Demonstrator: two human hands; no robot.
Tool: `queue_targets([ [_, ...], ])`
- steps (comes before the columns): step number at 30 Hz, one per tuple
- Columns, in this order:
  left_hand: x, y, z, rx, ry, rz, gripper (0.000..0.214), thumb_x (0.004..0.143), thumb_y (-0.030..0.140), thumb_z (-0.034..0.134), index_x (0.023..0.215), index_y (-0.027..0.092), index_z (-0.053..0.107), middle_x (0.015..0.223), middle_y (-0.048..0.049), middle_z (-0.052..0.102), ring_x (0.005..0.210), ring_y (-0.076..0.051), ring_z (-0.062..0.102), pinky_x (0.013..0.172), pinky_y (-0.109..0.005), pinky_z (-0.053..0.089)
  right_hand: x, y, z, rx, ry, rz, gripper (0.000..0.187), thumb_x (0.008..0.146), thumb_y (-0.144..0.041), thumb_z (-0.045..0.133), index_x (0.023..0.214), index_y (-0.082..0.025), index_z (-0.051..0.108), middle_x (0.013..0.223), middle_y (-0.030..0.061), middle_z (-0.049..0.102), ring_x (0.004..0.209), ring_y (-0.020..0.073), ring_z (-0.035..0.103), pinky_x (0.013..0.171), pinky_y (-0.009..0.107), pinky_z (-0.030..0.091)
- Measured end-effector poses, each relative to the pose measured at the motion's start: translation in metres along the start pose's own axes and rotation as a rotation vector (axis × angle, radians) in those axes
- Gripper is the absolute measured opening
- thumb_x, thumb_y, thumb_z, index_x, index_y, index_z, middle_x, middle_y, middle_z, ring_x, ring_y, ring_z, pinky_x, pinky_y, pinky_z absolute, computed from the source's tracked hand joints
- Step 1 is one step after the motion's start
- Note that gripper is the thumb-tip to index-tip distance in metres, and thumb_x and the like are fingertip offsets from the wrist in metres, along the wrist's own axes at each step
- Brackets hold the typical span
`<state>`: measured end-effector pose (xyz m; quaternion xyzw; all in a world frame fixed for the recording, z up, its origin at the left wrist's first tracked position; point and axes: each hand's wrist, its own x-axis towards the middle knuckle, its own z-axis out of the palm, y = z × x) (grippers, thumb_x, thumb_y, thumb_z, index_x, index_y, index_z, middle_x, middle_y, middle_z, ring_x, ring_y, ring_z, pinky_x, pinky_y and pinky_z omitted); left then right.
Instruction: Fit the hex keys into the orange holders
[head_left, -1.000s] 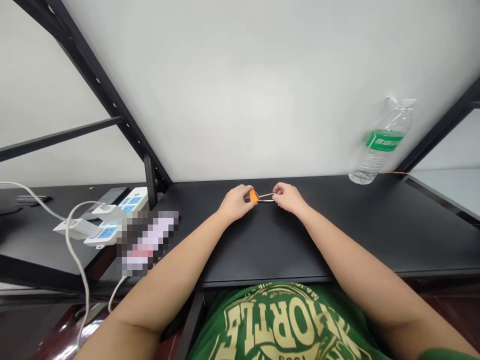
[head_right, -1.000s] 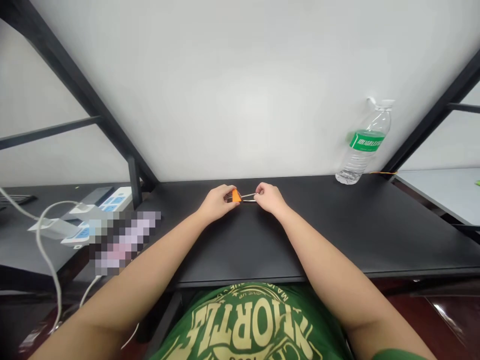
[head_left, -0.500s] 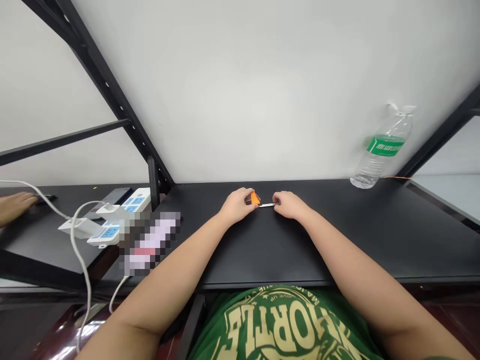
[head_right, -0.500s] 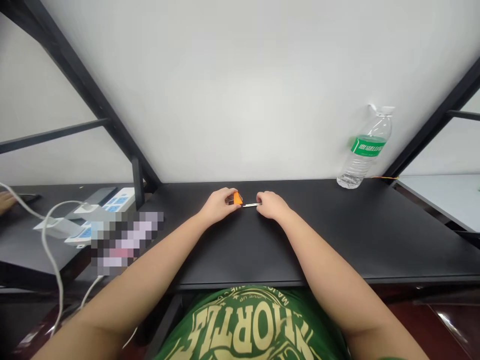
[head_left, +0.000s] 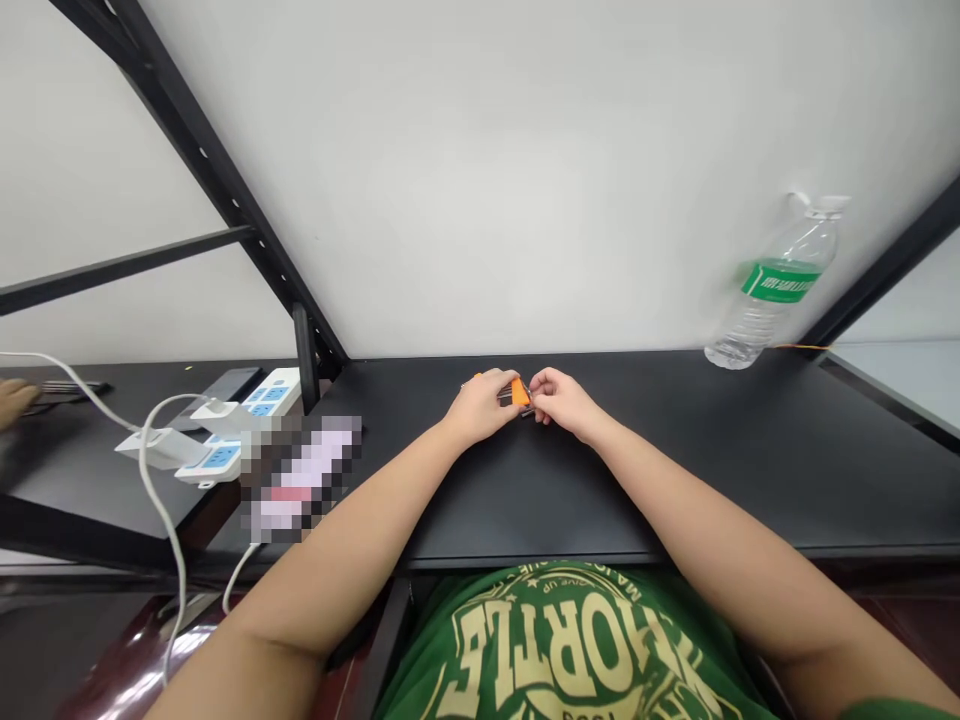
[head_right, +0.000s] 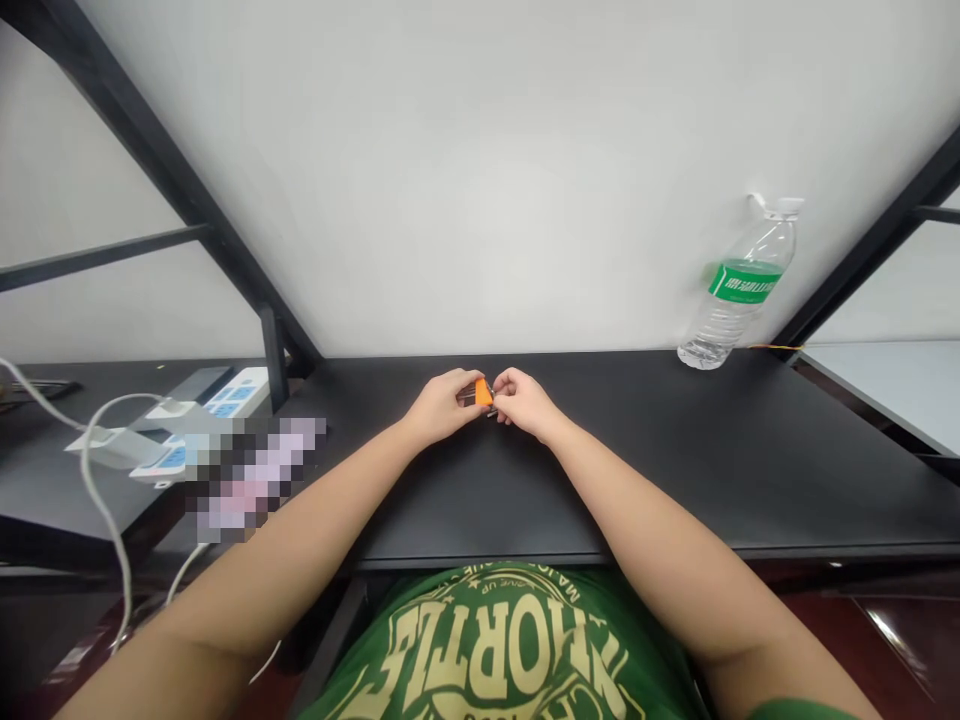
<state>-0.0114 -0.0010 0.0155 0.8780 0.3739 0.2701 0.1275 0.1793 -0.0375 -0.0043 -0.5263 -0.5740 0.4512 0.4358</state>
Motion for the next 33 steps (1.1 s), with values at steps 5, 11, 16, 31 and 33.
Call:
queue_targets([
  [5,0.001,-0.005,-0.001,0.039,-0.010,-0.007,0.027,0.080,0.031,0.073,0.106,0.025,0.068,0.089,-0.0017,0.065,0.078,-0.019,0.061,0.070,-0.030,0.047,0.004,0.001,-0.017,-0.412,0.157,-0.081,0.019,0.073,-0.015,0.061,0.090,-0.023,0.061,0.074,-0.0032,0.063,0.066,0.0134,0.057,0.061,0.025,0.043],
  [11,0.002,-0.015,-0.002,-0.003,-0.011,-0.037,0.032,0.079,0.030,0.076,0.109,0.024,0.068,0.093,-0.0019,0.067,0.081,-0.019,0.064,0.076,-0.032,0.050,0.015,0.008,-0.043,-0.786,0.115,-0.012,0.017,0.080,-0.022,0.063,0.095,-0.020,0.072,0.105,0.0077,0.066,0.090,0.0187,0.061,0.083,0.030,0.046],
  [16,0.001,-0.012,-0.001,-0.025,-0.018,-0.034,0.029,0.079,0.030,0.076,0.107,0.025,0.069,0.091,-0.0018,0.066,0.081,-0.020,0.064,0.074,-0.031,0.050,0.012,0.010,-0.040,-0.867,-0.047,-0.110,0.023,0.082,-0.022,0.066,0.105,-0.020,0.072,0.117,0.0097,0.063,0.106,0.0235,0.058,0.089,0.030,0.046],
  [31,0.001,-0.008,0.000,-0.024,-0.033,-0.034,0.031,0.080,0.032,0.074,0.109,0.024,0.067,0.085,-0.0001,0.061,0.074,-0.017,0.057,0.069,-0.028,0.046,0.003,0.000,-0.019,-0.255,0.104,-0.128,0.017,0.085,-0.027,0.061,0.100,-0.022,0.067,0.096,0.0029,0.069,0.076,0.0165,0.063,0.068,0.030,0.053],
  [33,0.000,-0.005,0.000,-0.008,-0.038,-0.030,0.028,0.081,0.034,0.074,0.106,0.025,0.067,0.084,0.0002,0.061,0.073,-0.017,0.057,0.068,-0.028,0.045,0.003,0.000,-0.015,-0.125,0.055,-0.125,0.018,0.084,-0.032,0.063,0.098,-0.021,0.066,0.091,0.0017,0.070,0.075,0.0164,0.064,0.067,0.029,0.054],
])
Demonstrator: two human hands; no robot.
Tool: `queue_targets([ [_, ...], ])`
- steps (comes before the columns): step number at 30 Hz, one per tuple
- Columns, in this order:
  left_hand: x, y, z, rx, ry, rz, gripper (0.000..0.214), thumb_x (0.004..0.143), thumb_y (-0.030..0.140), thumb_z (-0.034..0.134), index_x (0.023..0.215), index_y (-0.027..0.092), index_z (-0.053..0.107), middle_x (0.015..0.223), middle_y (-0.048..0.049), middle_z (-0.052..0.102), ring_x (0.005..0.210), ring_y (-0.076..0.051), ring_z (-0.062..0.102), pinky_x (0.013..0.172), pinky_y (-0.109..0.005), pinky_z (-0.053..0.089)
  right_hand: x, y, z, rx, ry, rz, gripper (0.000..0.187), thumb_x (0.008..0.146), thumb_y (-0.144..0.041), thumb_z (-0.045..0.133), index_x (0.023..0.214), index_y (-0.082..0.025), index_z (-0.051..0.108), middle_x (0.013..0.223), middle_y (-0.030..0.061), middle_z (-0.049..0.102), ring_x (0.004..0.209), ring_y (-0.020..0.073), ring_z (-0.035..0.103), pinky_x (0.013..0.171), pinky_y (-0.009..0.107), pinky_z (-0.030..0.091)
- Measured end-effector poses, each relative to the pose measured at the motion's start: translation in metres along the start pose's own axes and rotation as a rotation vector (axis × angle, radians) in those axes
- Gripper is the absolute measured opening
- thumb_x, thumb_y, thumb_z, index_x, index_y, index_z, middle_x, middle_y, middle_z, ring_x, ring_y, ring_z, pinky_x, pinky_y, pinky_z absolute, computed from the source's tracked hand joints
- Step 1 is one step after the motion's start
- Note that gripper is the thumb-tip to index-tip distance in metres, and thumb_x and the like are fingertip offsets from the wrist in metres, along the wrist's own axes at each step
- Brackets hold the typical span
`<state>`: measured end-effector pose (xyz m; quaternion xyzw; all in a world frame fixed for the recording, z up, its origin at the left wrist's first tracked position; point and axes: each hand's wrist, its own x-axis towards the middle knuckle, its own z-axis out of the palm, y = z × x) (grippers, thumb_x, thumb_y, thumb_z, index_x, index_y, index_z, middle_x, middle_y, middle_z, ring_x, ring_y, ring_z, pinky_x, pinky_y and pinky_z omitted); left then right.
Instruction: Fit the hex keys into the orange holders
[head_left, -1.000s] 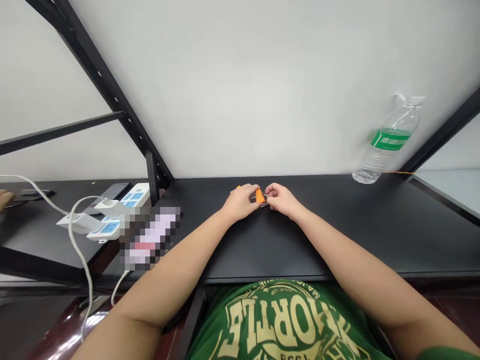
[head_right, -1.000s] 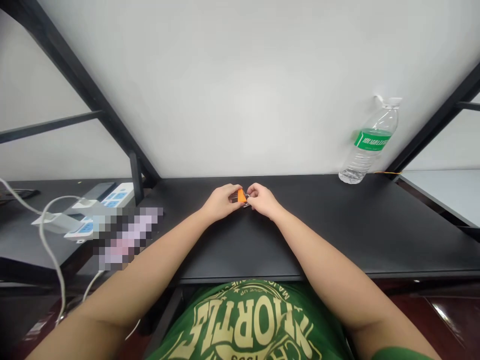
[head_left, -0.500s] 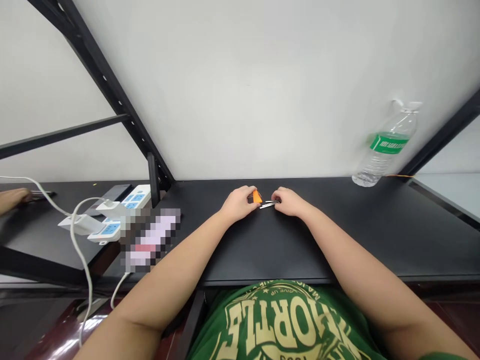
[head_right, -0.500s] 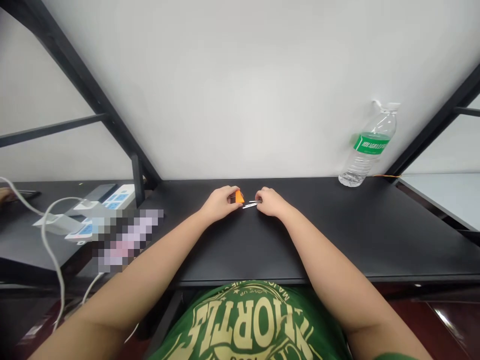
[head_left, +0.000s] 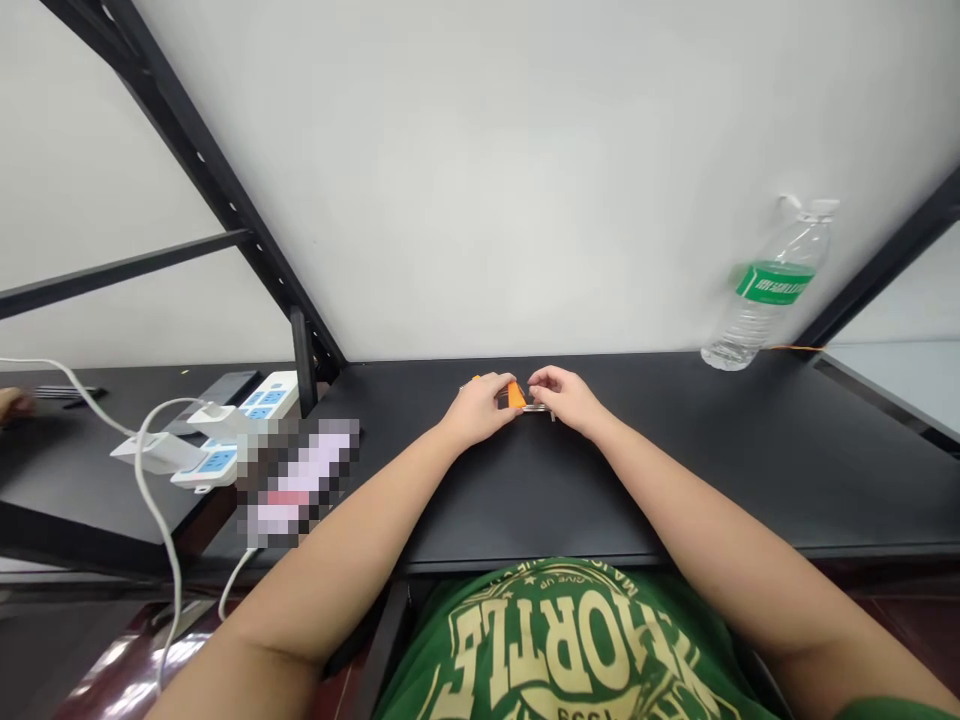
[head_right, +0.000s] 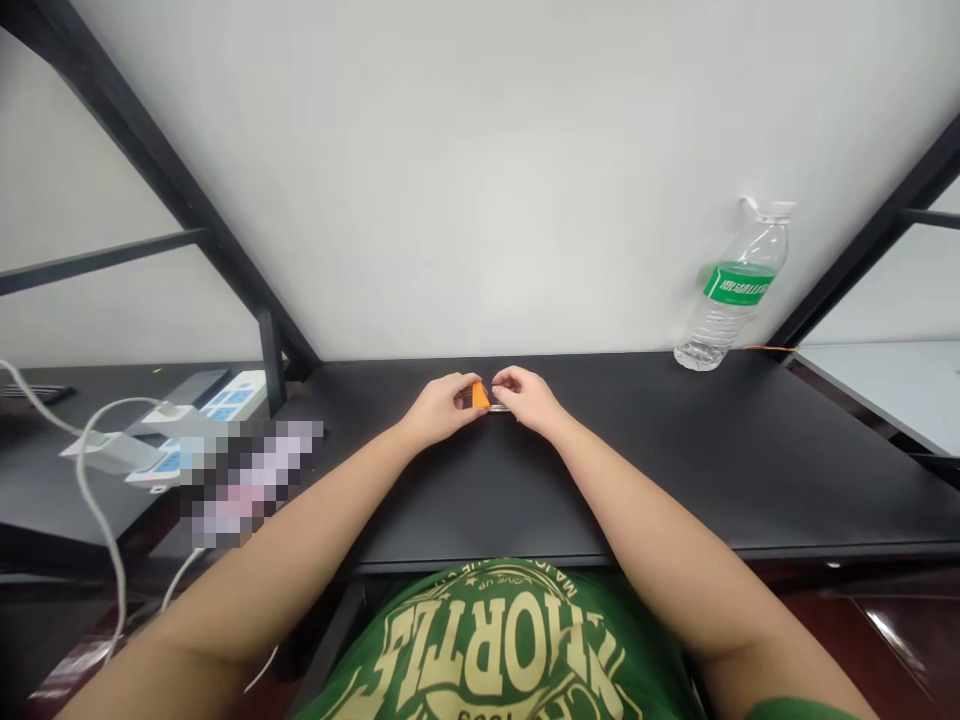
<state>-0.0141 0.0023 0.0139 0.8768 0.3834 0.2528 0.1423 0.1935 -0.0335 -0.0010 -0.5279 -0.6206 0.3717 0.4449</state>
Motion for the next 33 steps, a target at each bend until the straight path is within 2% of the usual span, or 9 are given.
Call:
queue_targets([
  [6,-0.001,0.006,0.000,0.025,0.010,0.031,0.025,0.081,0.034,0.073,0.104,0.025,0.065,0.086,0.0005,0.061,0.075,-0.016,0.057,0.070,-0.027,0.044,0.002,0.005,0.010,0.153,-0.018,-0.017,0.018,0.078,-0.030,0.066,0.092,-0.020,0.063,0.087,0.0016,0.071,0.079,0.0176,0.069,0.077,0.032,0.057],
  [12,-0.001,0.007,-0.001,0.046,-0.013,0.041,0.025,0.081,0.034,0.072,0.104,0.026,0.065,0.085,0.0010,0.061,0.074,-0.016,0.058,0.069,-0.027,0.043,0.004,0.008,0.012,0.119,-0.014,-0.016,0.022,0.074,-0.023,0.063,0.095,-0.020,0.065,0.087,0.0012,0.070,0.078,0.0164,0.067,0.075,0.030,0.055],
  [17,0.000,0.004,0.002,0.067,-0.016,0.054,0.029,0.082,0.032,0.072,0.110,0.026,0.065,0.093,0.0002,0.065,0.078,-0.017,0.061,0.071,-0.028,0.045,0.004,0.006,0.007,-0.150,0.060,0.010,0.020,0.071,-0.017,0.059,0.089,-0.021,0.066,0.080,-0.0018,0.068,0.073,0.0145,0.062,0.069,0.026,0.049],
  [21,0.002,-0.005,0.002,0.083,0.004,0.010,0.039,0.083,0.031,0.073,0.121,0.025,0.064,0.096,-0.0017,0.066,0.078,-0.017,0.061,0.069,-0.028,0.046,0.007,0.005,-0.013,-0.423,0.131,0.050,0.018,0.073,-0.013,0.058,0.085,-0.021,0.069,0.078,-0.0013,0.069,0.071,0.0147,0.061,0.068,0.026,0.045],
  [26,0.002,-0.010,-0.001,0.058,0.013,0.007,0.038,0.081,0.030,0.074,0.118,0.025,0.065,0.095,-0.0016,0.065,0.077,-0.017,0.061,0.069,-0.028,0.046,0.009,0.005,-0.030,-0.712,0.001,0.104,0.018,0.078,-0.012,0.059,0.082,-0.021,0.074,0.089,0.0044,0.073,0.081,0.0177,0.064,0.074,0.027,0.044],
  [31,0.001,-0.007,-0.002,0.046,-0.003,0.005,0.036,0.082,0.031,0.074,0.116,0.025,0.066,0.094,-0.0006,0.065,0.078,-0.017,0.061,0.070,-0.029,0.047,0.003,0.006,-0.021,-0.772,-0.116,0.009,0.010,0.080,-0.024,0.066,0.086,-0.020,0.074,0.099,0.0064,0.068,0.085,0.0179,0.062,0.073,0.026,0.044],
  [33,0.000,-0.006,-0.002,0.039,-0.005,-0.005,0.035,0.082,0.031,0.074,0.115,0.025,0.066,0.093,-0.0005,0.065,0.078,-0.017,0.061,0.071,-0.029,0.047,0.000,0.006,-0.017,-0.795,-0.149,-0.017,0.012,0.079,-0.023,0.067,0.090,-0.020,0.072,0.100,0.0065,0.066,0.083,0.0171,0.060,0.072,0.026,0.044],
])
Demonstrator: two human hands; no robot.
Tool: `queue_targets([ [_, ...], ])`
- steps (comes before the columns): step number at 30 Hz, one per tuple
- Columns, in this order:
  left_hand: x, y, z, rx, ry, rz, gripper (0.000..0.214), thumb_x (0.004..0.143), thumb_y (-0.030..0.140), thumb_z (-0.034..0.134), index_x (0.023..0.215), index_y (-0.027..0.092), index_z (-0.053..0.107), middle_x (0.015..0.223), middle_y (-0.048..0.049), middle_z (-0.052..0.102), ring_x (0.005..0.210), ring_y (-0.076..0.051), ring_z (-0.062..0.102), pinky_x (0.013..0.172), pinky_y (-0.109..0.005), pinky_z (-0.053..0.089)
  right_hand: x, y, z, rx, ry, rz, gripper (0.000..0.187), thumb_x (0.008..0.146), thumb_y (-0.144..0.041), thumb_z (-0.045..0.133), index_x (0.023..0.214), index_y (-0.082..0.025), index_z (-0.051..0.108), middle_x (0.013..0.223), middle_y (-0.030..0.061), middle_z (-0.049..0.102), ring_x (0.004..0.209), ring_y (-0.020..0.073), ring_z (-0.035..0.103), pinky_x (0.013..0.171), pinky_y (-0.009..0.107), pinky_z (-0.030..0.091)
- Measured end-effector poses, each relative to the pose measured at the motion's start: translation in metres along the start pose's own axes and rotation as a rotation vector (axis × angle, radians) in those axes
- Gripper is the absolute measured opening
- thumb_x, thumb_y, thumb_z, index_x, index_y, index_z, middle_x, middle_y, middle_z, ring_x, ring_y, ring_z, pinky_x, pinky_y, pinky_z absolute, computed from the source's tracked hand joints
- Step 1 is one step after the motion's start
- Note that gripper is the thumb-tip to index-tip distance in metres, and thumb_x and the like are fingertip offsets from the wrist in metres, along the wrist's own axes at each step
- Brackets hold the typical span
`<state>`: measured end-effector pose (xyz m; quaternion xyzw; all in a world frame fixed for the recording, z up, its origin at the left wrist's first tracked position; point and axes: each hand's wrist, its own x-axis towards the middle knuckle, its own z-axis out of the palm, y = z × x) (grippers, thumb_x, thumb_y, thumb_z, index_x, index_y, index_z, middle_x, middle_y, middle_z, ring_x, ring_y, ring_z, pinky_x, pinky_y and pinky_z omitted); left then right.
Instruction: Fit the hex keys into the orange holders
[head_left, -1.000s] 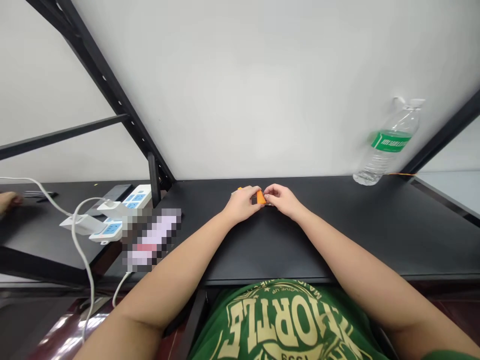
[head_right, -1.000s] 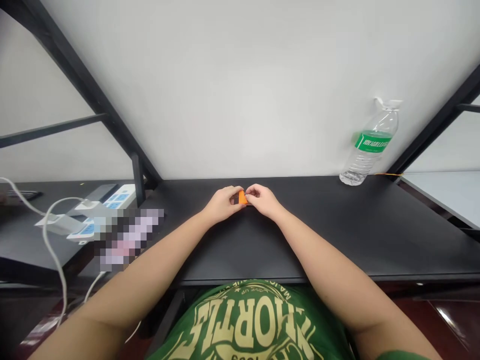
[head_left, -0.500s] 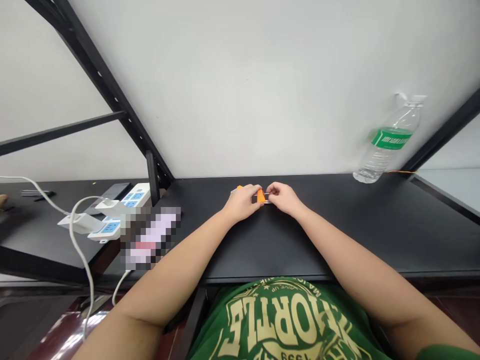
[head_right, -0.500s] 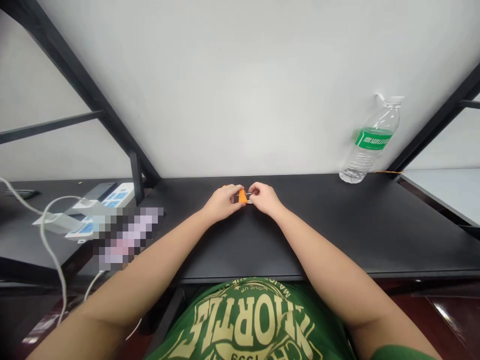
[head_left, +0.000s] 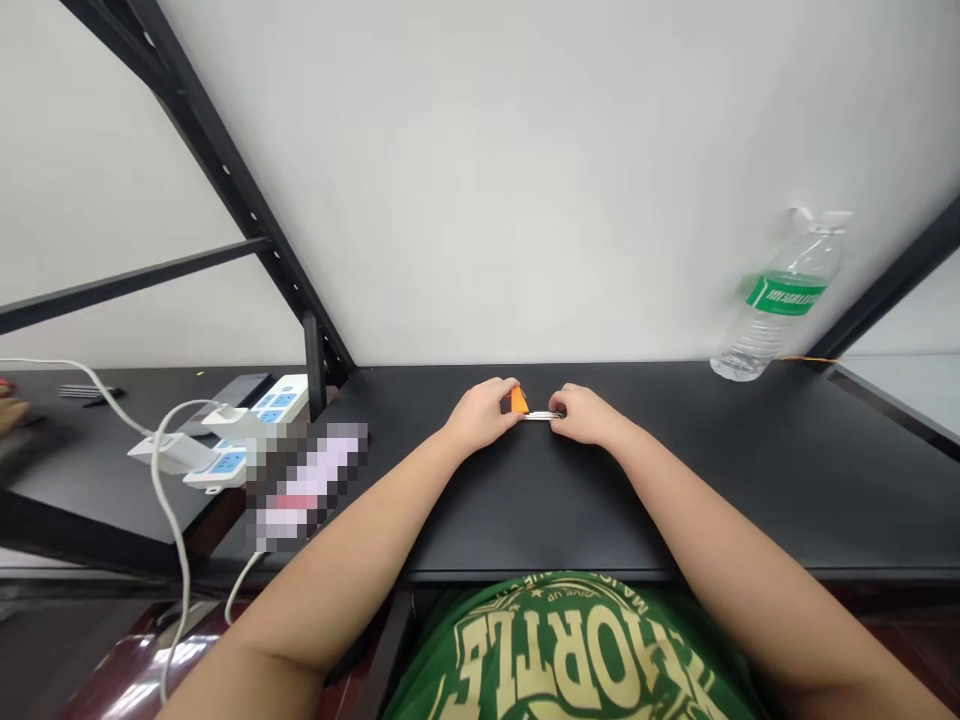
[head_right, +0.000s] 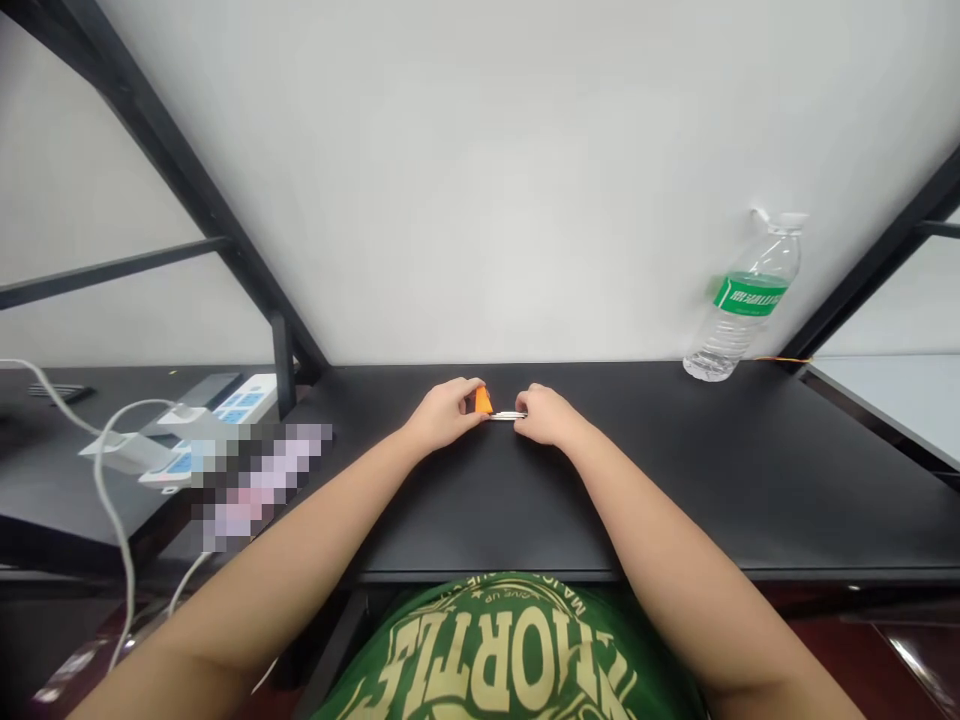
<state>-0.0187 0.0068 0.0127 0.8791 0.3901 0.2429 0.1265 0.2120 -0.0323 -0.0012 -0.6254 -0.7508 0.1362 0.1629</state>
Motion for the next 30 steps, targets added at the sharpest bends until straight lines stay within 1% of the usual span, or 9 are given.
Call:
queue_targets([
  [4,-0.001,0.001,0.001,-0.010,0.000,-0.039,0.039,0.081,0.031,0.074,0.118,0.026,0.066,0.092,-0.0003,0.064,0.076,-0.017,0.060,0.069,-0.029,0.047,-0.003,-0.003,0.003,-0.006,0.019,-0.031,0.012,0.078,-0.015,0.065,0.089,-0.019,0.070,0.099,0.0073,0.063,0.081,0.0171,0.058,0.074,0.028,0.044],
  [7,-0.002,0.003,0.002,-0.023,0.002,-0.028,0.039,0.081,0.031,0.074,0.119,0.027,0.065,0.092,-0.0001,0.064,0.074,-0.016,0.060,0.069,-0.028,0.047,-0.003,-0.008,0.002,0.094,0.108,-0.046,0.012,0.077,-0.015,0.064,0.086,-0.020,0.069,0.094,0.0061,0.064,0.082,0.0184,0.059,0.076,0.030,0.045],
  [10,-0.002,0.006,0.003,-0.028,0.011,-0.008,0.037,0.083,0.032,0.073,0.119,0.027,0.065,0.093,0.0001,0.064,0.074,-0.015,0.059,0.069,-0.028,0.046,-0.001,-0.016,0.003,0.421,0.167,-0.011,0.015,0.080,-0.017,0.058,0.090,-0.022,0.068,0.088,0.0022,0.068,0.079,0.0170,0.062,0.075,0.029,0.049],
  [13,-0.003,0.009,0.003,-0.022,0.014,0.014,0.034,0.084,0.034,0.072,0.117,0.028,0.064,0.091,0.0010,0.062,0.072,-0.015,0.058,0.068,-0.027,0.045,0.003,-0.023,0.009,0.757,0.141,0.027,0.015,0.080,-0.024,0.058,0.094,-0.022,0.066,0.086,0.0004,0.071,0.077,0.0166,0.066,0.072,0.029,0.053],
  [15,-0.003,0.011,0.003,-0.022,0.021,0.028,0.033,0.085,0.035,0.072,0.117,0.028,0.064,0.090,0.0014,0.061,0.071,-0.014,0.058,0.067,-0.027,0.044,0.004,-0.024,0.014,0.886,0.123,0.026,0.015,0.079,-0.027,0.062,0.093,-0.021,0.064,0.085,0.0010,0.072,0.078,0.0174,0.069,0.073,0.030,0.056],
  [17,-0.003,0.011,0.004,-0.026,0.022,0.042,0.033,0.085,0.035,0.072,0.116,0.027,0.064,0.089,0.0016,0.060,0.071,-0.014,0.057,0.067,-0.027,0.044,0.006,-0.023,0.018,0.961,0.115,0.019,0.017,0.077,-0.029,0.064,0.092,-0.021,0.063,0.085,0.0015,0.072,0.078,0.0181,0.070,0.075,0.032,0.058],
  [20,-0.003,0.012,0.003,-0.029,0.011,0.053,0.032,0.086,0.036,0.072,0.115,0.027,0.064,0.088,0.0016,0.060,0.072,-0.014,0.057,0.067,-0.027,0.043,0.008,-0.021,0.022,0.972,0.128,0.015,0.017,0.075,-0.027,0.065,0.091,-0.020,0.064,0.083,0.0016,0.072,0.076,0.0185,0.070,0.075,0.033,0.058],
  [25,-0.004,0.014,0.002,0.000,0.000,0.064,0.029,0.085,0.036,0.072,0.112,0.027,0.064,0.090,0.0011,0.063,0.074,-0.015,0.060,0.069,-0.028,0.044,0.010,-0.019,0.026,0.819,0.212,0.050,0.018,0.070,-0.020,0.060,0.087,-0.021,0.064,0.079,-0.0002,0.070,0.073,0.0170,0.067,0.069,0.029,0.055],
  [30,-0.003,0.011,0.002,0.038,-0.019,0.045,0.036,0.085,0.033,0.072,0.119,0.028,0.062,0.101,-0.0013,0.067,0.080,-0.018,0.064,0.071,-0.030,0.046,0.006,-0.016,0.011,0.553,0.262,0.124,0.017,0.068,-0.016,0.058,0.083,-0.022,0.064,0.073,-0.0027,0.067,0.064,0.0143,0.060,0.060,0.025,0.046],
])
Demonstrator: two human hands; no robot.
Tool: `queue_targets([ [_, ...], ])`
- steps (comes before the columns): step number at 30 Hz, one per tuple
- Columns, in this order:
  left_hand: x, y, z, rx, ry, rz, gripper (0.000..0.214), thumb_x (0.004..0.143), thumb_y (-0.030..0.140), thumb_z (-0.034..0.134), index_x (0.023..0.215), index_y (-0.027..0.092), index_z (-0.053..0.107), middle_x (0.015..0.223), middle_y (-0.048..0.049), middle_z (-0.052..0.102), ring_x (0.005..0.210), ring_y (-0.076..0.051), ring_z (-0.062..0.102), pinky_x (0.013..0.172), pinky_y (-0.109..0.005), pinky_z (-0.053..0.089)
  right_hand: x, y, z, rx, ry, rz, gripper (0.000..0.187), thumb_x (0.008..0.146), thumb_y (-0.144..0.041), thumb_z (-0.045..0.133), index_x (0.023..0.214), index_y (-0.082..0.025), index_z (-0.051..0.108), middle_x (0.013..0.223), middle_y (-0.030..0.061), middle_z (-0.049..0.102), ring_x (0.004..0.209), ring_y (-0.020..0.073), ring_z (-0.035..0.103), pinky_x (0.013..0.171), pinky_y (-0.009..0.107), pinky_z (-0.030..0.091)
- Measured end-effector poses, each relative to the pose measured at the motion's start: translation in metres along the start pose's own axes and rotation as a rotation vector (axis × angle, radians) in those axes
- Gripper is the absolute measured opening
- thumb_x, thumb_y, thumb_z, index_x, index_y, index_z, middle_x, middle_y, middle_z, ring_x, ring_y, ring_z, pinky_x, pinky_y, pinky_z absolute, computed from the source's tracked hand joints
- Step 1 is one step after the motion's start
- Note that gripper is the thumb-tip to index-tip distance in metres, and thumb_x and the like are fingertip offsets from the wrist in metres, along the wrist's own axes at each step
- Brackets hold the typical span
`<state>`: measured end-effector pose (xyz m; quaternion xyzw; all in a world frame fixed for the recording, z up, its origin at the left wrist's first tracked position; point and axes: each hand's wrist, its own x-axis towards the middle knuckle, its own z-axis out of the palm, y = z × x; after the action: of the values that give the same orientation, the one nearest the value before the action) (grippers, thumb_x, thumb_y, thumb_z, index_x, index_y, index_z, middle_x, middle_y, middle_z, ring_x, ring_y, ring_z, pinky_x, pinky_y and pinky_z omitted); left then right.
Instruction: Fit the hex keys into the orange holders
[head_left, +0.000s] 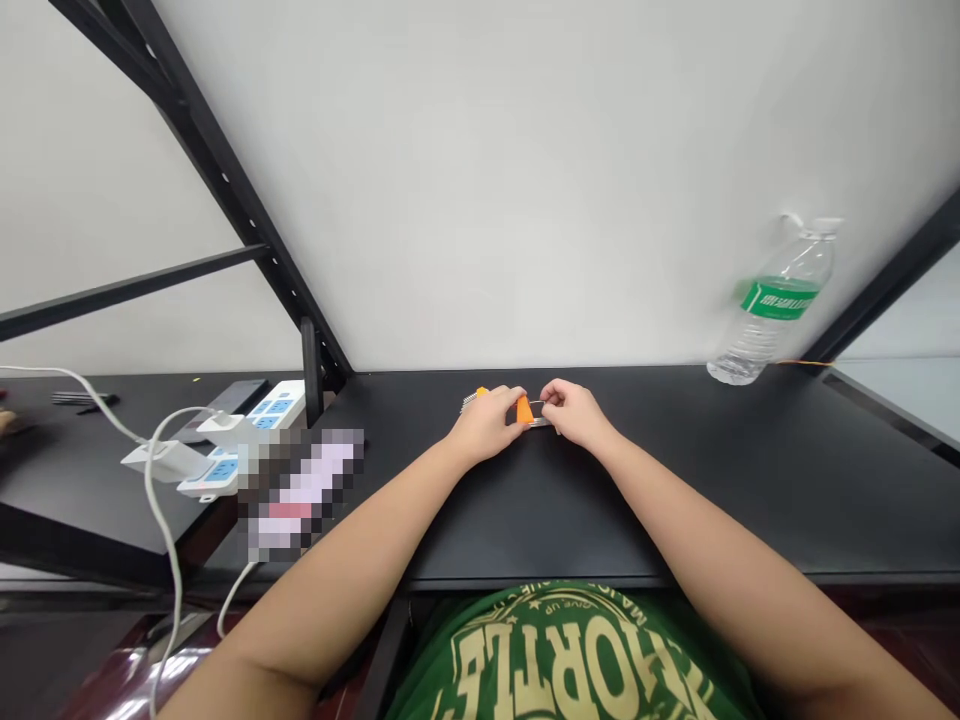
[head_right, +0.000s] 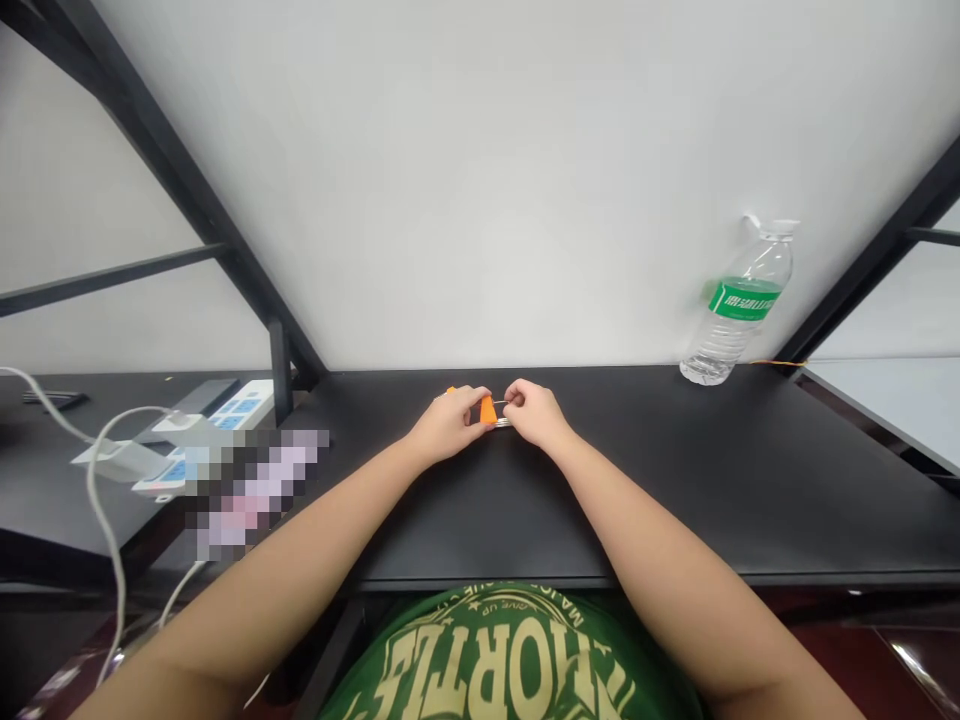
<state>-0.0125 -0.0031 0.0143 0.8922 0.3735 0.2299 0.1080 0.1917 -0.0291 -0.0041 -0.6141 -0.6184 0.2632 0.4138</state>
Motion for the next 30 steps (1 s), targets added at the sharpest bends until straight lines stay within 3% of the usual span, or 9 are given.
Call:
queue_targets([
  [3,0.001,-0.004,0.001,0.011,-0.017,-0.033,0.039,0.083,0.032,0.073,0.121,0.028,0.063,0.104,-0.0019,0.067,0.083,-0.019,0.065,0.072,-0.030,0.047,0.003,0.002,-0.014,-0.167,0.018,0.001,0.014,0.070,-0.014,0.060,0.080,-0.022,0.065,0.073,-0.0016,0.068,0.066,0.0146,0.059,0.062,0.025,0.043],
  [8,0.001,-0.007,0.002,-0.018,-0.030,-0.061,0.039,0.082,0.033,0.073,0.120,0.028,0.064,0.104,-0.0022,0.068,0.083,-0.019,0.065,0.071,-0.030,0.047,0.010,0.014,-0.024,-0.384,-0.089,0.039,0.013,0.073,-0.011,0.062,0.077,-0.022,0.066,0.080,0.0023,0.071,0.071,0.0168,0.061,0.064,0.027,0.041],
  [13,0.002,-0.007,0.000,-0.045,-0.008,-0.065,0.039,0.082,0.032,0.073,0.119,0.028,0.064,0.102,-0.0014,0.067,0.080,-0.017,0.063,0.071,-0.029,0.047,0.009,0.019,-0.023,-0.461,-0.172,-0.041,0.009,0.076,-0.015,0.063,0.073,-0.022,0.067,0.083,0.0039,0.069,0.073,0.0175,0.058,0.065,0.028,0.040],
  [16,0.002,-0.006,0.000,-0.066,0.010,-0.066,0.040,0.081,0.030,0.074,0.120,0.027,0.063,0.100,-0.0008,0.066,0.076,-0.016,0.060,0.071,-0.028,0.047,0.005,0.015,-0.022,-0.471,-0.144,-0.080,0.008,0.076,-0.015,0.064,0.075,-0.021,0.070,0.089,0.0059,0.066,0.078,0.0181,0.058,0.070,0.029,0.042],
  [20,0.002,-0.002,0.000,-0.112,0.024,-0.055,0.035,0.081,0.033,0.074,0.114,0.026,0.064,0.094,0.0002,0.064,0.070,-0.014,0.057,0.070,-0.028,0.047,-0.002,0.002,-0.017,-0.234,-0.082,-0.138,0.017,0.078,-0.016,0.061,0.091,-0.022,0.071,0.094,0.0042,0.067,0.085,0.0178,0.061,0.077,0.030,0.047],
  [25,0.000,0.008,0.000,-0.113,0.043,0.012,0.023,0.084,0.035,0.072,0.104,0.026,0.064,0.085,0.0021,0.060,0.068,-0.014,0.055,0.068,-0.028,0.044,-0.010,-0.013,-0.004,0.216,-0.146,-0.063,0.013,0.082,-0.029,0.059,0.093,-0.022,0.063,0.082,-0.0012,0.069,0.069,0.0151,0.061,0.061,0.027,0.049],
  [30,-0.002,0.012,-0.002,-0.081,0.029,0.021,0.023,0.084,0.035,0.072,0.104,0.025,0.064,0.082,0.0019,0.059,0.070,-0.015,0.056,0.068,-0.029,0.043,-0.009,-0.010,0.002,0.279,-0.106,-0.044,0.015,0.077,-0.028,0.061,0.090,-0.021,0.062,0.083,-0.0002,0.069,0.069,0.0151,0.062,0.060,0.026,0.050],
])
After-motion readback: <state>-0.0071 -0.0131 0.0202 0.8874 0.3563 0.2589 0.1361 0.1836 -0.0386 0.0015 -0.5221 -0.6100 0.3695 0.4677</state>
